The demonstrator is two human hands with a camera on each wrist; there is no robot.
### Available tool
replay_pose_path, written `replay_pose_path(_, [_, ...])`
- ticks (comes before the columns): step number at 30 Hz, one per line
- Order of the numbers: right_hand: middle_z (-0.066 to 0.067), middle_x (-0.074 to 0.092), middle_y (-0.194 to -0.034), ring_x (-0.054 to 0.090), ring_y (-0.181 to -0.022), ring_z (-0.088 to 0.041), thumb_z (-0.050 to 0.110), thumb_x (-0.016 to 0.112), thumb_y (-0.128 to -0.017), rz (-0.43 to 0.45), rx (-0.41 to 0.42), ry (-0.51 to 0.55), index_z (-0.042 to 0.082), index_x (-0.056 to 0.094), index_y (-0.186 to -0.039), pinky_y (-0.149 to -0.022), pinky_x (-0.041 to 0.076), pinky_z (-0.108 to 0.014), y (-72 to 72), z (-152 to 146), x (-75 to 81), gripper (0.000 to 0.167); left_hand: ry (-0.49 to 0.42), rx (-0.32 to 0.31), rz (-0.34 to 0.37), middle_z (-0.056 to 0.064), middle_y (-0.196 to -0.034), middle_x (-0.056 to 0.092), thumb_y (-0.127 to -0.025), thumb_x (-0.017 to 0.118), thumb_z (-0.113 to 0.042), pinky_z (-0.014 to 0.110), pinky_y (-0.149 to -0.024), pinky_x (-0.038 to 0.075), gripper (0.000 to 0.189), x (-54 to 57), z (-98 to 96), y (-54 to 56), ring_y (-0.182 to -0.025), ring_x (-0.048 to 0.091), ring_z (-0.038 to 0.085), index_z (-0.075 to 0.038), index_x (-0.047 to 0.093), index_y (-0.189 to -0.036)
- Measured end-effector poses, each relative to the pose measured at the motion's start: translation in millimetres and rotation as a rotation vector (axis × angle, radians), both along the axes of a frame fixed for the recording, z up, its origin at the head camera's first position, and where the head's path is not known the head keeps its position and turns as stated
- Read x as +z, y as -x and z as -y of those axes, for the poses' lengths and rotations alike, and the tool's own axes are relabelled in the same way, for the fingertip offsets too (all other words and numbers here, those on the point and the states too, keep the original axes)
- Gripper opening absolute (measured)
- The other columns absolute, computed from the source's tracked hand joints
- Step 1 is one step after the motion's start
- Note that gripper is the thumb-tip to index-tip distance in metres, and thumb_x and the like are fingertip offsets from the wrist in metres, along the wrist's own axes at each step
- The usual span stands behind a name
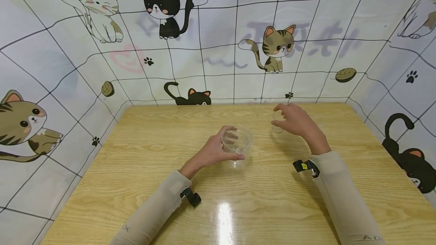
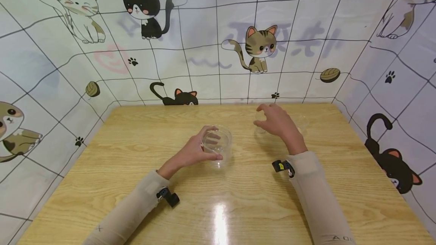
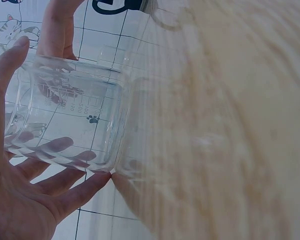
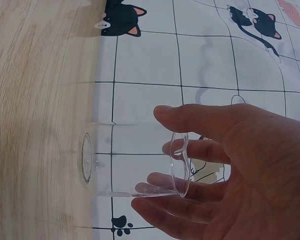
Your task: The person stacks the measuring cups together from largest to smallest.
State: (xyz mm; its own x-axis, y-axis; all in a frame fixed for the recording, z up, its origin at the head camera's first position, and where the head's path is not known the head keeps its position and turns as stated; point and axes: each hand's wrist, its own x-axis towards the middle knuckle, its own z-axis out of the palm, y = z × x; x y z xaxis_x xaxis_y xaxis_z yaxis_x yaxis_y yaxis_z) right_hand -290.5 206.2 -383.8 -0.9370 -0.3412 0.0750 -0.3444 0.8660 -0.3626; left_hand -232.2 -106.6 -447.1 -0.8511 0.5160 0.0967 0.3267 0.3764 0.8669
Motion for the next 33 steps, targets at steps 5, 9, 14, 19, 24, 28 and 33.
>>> replay_pose_path(5, [-0.029, 0.063, -0.13, 0.062, -0.118, -0.044, 0.03, 0.071, -0.098, 0.001, 0.011, 0.002, -0.001, 0.058, -0.138, -0.092, 0.052, -0.06, 0.4, 1.2, 1.0, 0.051, 0.005, 0.0, -0.005, 0.005, -0.145, 0.06, -0.077, 0.09, -0.049, 0.042, -0.099, 0.056, 0.097, -0.5, -0.3, 0.7, -0.126, 0.066, 0.025, -0.03, 0.035, -0.154])
replay_pose_path(9, [-0.029, 0.065, -0.128, 0.063, -0.117, -0.043, 0.03, 0.072, -0.098, 0.001, 0.023, -0.008, -0.002, 0.06, -0.136, -0.091, 0.052, -0.059, 0.8, 1.9, 1.0, 0.051, 0.008, 0.003, -0.006, 0.004, -0.145, 0.061, -0.077, 0.089, -0.05, 0.041, -0.098, 0.057, 0.096, -0.8, -1.0, 1.1, -0.125, 0.066, 0.025, -0.031, 0.035, -0.154])
replay_pose_path(14, [-0.029, 0.065, -0.126, 0.064, -0.115, -0.043, 0.029, 0.072, -0.098, -0.003, 0.033, -0.017, -0.003, 0.06, -0.135, -0.09, 0.053, -0.059, -0.6, 3.1, 2.2, 0.051, 0.004, 0.002, -0.002, 0.003, -0.144, 0.061, -0.077, 0.09, -0.049, 0.042, -0.097, 0.057, 0.096, -1.0, -1.1, 1.4, -0.125, 0.066, 0.025, -0.032, 0.035, -0.153])
replay_pose_path(19, [-0.03, 0.065, -0.125, 0.064, -0.115, -0.043, 0.029, 0.072, -0.097, -0.007, 0.04, -0.023, -0.003, 0.06, -0.135, -0.09, 0.053, -0.059, -1.7, 4.8, 2.3, 0.051, -0.006, -0.001, 0.01, 0.006, -0.145, 0.06, -0.077, 0.09, -0.048, 0.043, -0.098, 0.057, 0.096, -1.9, -0.1, 0.9, -0.125, 0.066, 0.028, -0.031, 0.035, -0.153])
replay_pose_path(24, [-0.029, 0.066, -0.124, 0.064, -0.114, -0.043, 0.029, 0.073, -0.097, -0.018, 0.042, -0.033, -0.003, 0.06, -0.135, -0.089, 0.053, -0.059, -3.2, 6.4, 3.9, 0.051, -0.01, 0.007, 0.019, 0.004, -0.144, 0.061, -0.076, 0.091, -0.047, 0.04, -0.097, 0.057, 0.097, -2.0, -0.2, 0.8, -0.125, 0.066, 0.027, -0.031, 0.035, -0.153])
replay_pose_path(28, [-0.029, 0.066, -0.124, 0.065, -0.113, -0.042, 0.03, 0.073, -0.097, -0.02, 0.043, -0.034, -0.002, 0.06, -0.135, -0.089, 0.053, -0.059, -4.7, 7.8, 5.9, 0.051, -0.012, 0.007, 0.017, 0.004, -0.143, 0.061, -0.076, 0.091, -0.046, 0.039, -0.097, 0.057, 0.096, -2.2, -0.4, 0.9, -0.125, 0.066, 0.027, -0.03, 0.036, -0.153])
replay_pose_path(33, [-0.029, 0.066, -0.124, 0.065, -0.113, -0.042, 0.031, 0.073, -0.097, -0.017, 0.047, -0.033, -0.001, 0.06, -0.135, -0.089, 0.053, -0.058, -6.2, 9.8, 7.9, 0.051, -0.013, 0.006, 0.014, 0.005, -0.144, 0.061, -0.076, 0.091, -0.046, 0.039, -0.097, 0.057, 0.096, -1.5, -0.5, 0.8, -0.125, 0.066, 0.028, -0.031, 0.036, -0.153])
